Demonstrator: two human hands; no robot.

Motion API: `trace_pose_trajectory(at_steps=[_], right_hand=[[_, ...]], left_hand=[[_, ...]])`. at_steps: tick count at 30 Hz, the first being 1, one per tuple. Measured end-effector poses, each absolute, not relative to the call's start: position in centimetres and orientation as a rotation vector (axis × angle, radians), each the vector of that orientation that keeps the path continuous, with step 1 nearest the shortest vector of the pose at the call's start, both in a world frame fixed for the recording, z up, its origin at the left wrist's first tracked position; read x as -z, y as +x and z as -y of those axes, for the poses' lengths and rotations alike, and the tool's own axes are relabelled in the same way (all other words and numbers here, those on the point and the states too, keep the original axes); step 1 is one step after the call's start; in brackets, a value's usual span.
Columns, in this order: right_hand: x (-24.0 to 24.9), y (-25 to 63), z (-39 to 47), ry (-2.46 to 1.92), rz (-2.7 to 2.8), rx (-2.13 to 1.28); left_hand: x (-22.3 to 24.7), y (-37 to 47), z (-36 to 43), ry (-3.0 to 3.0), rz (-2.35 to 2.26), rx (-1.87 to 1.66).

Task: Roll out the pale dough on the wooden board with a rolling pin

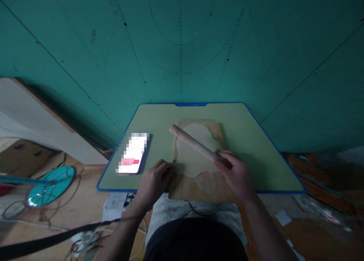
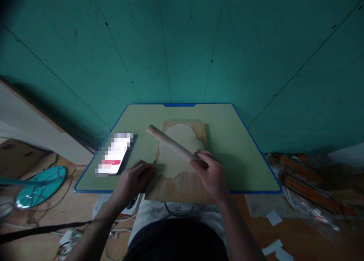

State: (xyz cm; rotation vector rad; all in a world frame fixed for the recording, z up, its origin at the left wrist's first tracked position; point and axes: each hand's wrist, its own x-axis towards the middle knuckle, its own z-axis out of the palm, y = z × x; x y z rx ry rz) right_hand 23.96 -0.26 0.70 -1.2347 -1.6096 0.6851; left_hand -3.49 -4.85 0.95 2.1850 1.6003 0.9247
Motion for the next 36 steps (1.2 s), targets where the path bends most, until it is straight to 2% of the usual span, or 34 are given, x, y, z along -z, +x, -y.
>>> trace_pose_trajectory(at_steps=[20,36], right_hand=[[0.1,24.2,0.2,-1.273,1.733,-0.592],[-0.2,24.1,0.4,-1.276,1.745,-0.57]], left_hand=[[-0.4,-3.8,4.9,2.027,-1.575,-1.178],[-0.2,-4.1,4.7,2.124,-1.436,-1.107]])
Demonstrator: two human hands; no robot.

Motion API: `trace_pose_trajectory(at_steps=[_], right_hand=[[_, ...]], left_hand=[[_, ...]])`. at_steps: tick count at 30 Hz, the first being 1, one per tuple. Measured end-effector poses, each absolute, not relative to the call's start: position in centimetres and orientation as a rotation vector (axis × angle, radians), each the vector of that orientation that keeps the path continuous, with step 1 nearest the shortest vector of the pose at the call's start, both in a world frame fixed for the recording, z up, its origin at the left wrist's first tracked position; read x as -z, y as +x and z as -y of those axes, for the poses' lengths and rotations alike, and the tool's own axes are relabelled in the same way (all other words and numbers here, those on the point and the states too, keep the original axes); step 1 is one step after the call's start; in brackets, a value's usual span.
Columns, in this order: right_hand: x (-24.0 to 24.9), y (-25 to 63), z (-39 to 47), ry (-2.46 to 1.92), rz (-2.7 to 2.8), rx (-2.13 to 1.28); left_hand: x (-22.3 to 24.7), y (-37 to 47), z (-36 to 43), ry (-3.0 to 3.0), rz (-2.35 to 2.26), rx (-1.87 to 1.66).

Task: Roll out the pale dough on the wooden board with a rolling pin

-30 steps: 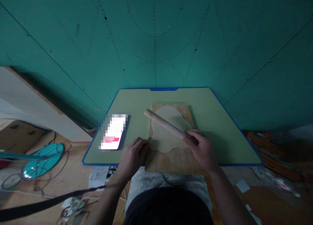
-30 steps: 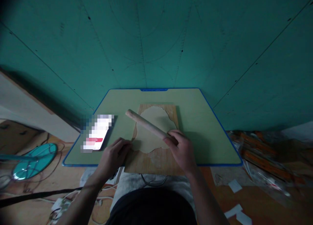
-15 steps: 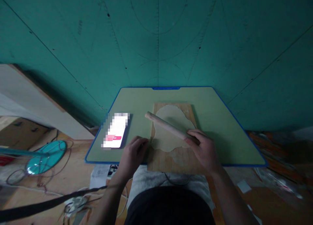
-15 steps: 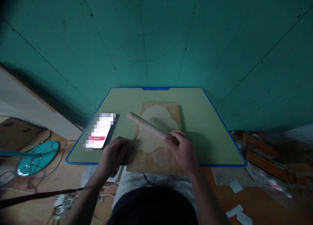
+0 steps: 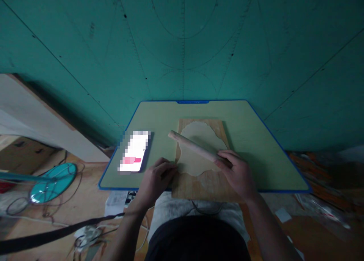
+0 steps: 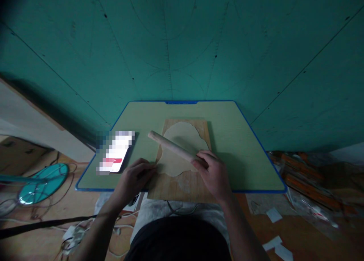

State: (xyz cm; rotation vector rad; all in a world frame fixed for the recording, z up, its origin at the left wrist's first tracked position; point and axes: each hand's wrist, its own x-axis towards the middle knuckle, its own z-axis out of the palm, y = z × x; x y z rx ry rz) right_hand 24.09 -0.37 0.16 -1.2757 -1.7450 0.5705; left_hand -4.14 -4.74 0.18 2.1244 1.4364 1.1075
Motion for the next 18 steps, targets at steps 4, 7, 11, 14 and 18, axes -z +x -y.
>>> trace_pose_trajectory(at_steps=[4,7,11,14,18], right_hand=[[-0.29,24.03,0.35,-1.27,1.75,-0.566],[-0.29,24.01,0.34,-1.268,1.75,-0.573],[-0.13,24.02,0.32,-1.297,1.749,-0.562],[-0.05,24.02,0.3,-1.298,1.746,-0.564],[-0.09,24.01,0.31,-1.299,1.739,-0.568]], left_hand=[[-0.23,-3.93,4.82,2.155,-1.502,-1.084],[-0.38,-3.66,4.98,2.214,-1.559,-1.046],[-0.56,-3.34,5.12,2.315,-1.606,-1.016],[-0.57,-3.25,5.2,2.354,-1.624,-1.015],[-0.48,-3.33,5.27,2.307,-1.657,-1.015]])
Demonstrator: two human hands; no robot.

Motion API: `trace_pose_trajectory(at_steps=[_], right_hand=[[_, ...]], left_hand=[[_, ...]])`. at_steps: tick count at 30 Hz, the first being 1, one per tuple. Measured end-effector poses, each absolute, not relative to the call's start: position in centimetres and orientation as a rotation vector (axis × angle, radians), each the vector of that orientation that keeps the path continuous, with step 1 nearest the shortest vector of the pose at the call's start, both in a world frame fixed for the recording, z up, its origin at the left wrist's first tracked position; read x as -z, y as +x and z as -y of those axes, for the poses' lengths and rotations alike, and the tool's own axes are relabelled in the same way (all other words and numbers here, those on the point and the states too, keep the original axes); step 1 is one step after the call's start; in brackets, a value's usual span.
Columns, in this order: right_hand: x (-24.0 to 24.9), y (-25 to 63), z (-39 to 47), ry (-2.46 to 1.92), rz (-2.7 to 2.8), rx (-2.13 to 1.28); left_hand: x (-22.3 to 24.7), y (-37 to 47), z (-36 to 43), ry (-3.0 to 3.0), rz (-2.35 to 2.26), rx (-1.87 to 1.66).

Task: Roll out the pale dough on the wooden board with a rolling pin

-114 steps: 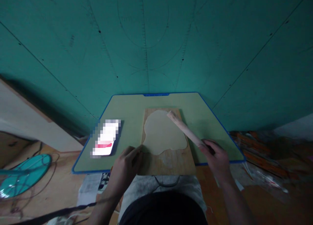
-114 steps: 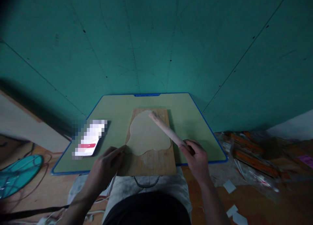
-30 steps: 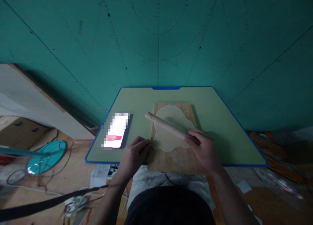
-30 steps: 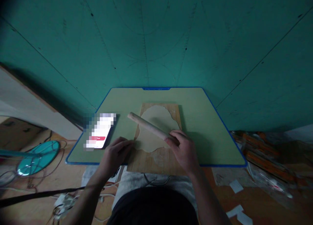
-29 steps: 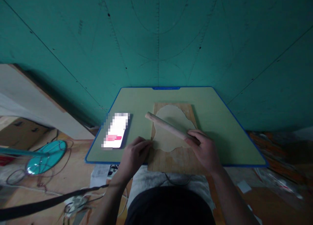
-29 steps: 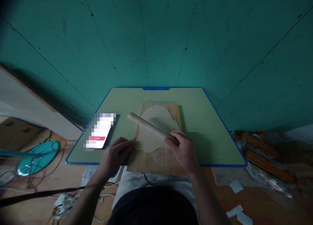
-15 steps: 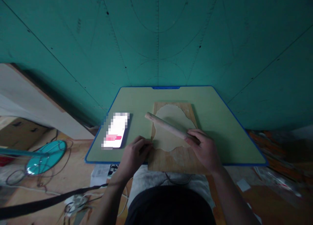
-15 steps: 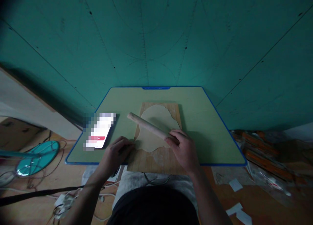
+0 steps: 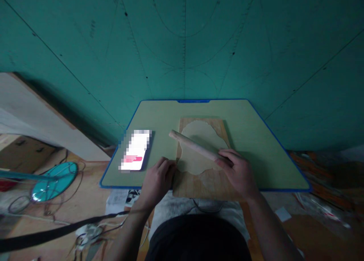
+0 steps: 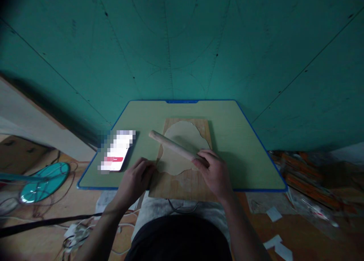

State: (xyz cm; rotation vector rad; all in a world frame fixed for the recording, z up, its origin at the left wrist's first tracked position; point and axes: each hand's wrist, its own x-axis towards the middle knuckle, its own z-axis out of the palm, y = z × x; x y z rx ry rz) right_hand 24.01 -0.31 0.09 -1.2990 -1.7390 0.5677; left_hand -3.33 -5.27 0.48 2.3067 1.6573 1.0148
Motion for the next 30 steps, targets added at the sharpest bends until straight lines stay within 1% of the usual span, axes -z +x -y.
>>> trace_pose_trajectory(at_steps=[4,9,30], right_hand=[[-0.1,24.0,0.3,-1.296,1.738,-0.582],[-0.1,24.0,0.4,-1.3,1.725,-0.585],[-0.3,23.9,0.3,-1.294,1.75,-0.584]], left_hand=[[-0.4,-3.5,5.3,2.243,-1.66,-1.068],[-0.4,-3.8,5.2,2.245,-1.552,-1.102],[-0.6,-5.2,5.9,2.518,-1.339,-0.985]])
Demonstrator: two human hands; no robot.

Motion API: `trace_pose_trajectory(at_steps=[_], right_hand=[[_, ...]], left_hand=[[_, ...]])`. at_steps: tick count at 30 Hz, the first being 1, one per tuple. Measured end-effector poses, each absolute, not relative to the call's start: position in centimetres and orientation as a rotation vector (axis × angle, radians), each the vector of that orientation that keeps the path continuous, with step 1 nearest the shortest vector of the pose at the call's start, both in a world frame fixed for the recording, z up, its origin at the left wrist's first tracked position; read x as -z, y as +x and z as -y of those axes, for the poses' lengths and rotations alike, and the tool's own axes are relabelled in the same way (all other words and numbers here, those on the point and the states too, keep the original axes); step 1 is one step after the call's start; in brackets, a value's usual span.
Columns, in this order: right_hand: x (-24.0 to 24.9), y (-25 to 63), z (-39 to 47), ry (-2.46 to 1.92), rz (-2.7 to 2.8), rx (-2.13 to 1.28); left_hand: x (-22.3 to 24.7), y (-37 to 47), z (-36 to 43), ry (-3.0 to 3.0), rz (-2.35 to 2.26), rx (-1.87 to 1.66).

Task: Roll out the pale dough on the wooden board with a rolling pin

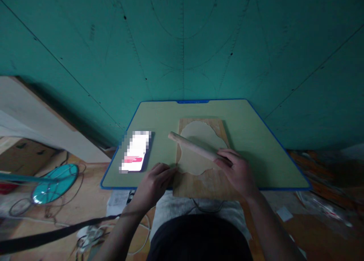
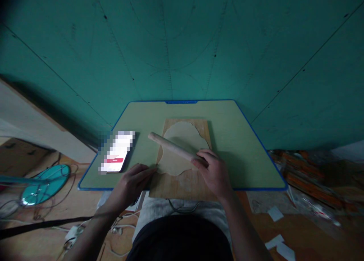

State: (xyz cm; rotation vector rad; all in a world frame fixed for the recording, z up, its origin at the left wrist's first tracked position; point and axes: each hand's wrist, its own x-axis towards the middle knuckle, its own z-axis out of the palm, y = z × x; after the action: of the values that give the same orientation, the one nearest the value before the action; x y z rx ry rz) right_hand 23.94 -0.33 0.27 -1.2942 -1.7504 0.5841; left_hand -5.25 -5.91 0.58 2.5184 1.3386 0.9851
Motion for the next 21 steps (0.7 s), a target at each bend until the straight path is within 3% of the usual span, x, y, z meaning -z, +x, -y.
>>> trace_pose_trajectory(at_steps=[12,21], right_hand=[[0.0,24.0,0.3,-1.3,1.753,-0.581],[-0.1,24.1,0.3,-1.305,1.761,-0.576]], left_hand=[[-2.2,-6.1,5.2,2.754,-1.124,-0.855],[-1.5,-5.5,5.2,2.693,-1.304,-0.913]])
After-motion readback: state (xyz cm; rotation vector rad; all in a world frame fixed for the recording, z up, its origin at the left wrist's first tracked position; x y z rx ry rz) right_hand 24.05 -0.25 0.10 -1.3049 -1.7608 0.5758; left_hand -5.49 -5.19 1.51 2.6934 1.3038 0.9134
